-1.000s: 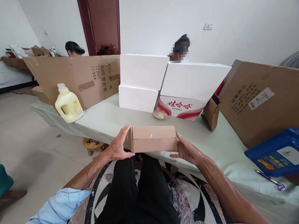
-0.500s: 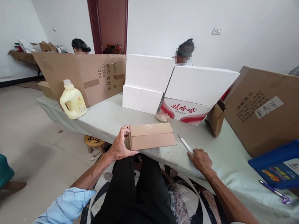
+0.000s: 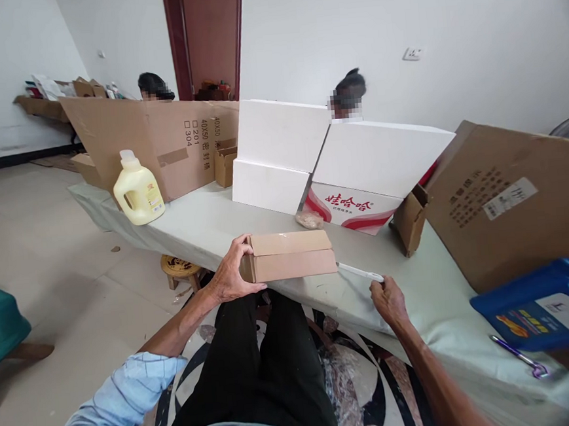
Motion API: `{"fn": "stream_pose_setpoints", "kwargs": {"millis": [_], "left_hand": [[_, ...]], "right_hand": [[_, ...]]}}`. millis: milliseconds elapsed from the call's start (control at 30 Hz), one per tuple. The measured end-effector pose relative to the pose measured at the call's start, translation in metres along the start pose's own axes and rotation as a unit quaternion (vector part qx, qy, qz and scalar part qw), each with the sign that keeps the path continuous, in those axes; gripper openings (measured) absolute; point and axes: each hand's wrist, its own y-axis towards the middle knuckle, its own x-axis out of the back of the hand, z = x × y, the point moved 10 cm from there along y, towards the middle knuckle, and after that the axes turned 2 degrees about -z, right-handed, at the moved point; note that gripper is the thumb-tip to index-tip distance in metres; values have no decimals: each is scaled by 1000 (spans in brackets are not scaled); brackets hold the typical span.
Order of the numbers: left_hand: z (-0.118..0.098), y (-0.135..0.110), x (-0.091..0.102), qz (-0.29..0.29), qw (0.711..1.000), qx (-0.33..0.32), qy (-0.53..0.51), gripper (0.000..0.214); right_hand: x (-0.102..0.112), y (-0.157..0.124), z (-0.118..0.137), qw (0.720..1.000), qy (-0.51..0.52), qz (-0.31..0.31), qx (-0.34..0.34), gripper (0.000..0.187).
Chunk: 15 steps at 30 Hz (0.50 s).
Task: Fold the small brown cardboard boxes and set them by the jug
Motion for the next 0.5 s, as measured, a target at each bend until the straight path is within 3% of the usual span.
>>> {"fn": "stream_pose_setpoints", "kwargs": {"millis": [100,233,400,500], "left_hand": [[-1,0,-1,1,1000,-2,-4,74],[0,1,0,-11,1000,6,-9,74],[4,2,0,-22,1000,17,-7,75],[5,2,1,-27,999,20,-9,76]], "right_hand": [[0,-2,-5,999,-34,17,-18,34],[-4,-6,14,998,-54,26,27,37],[-18,-9,38,997,-32,44,58,9],[-15,-9,37,999,2,24,37,16]]}}
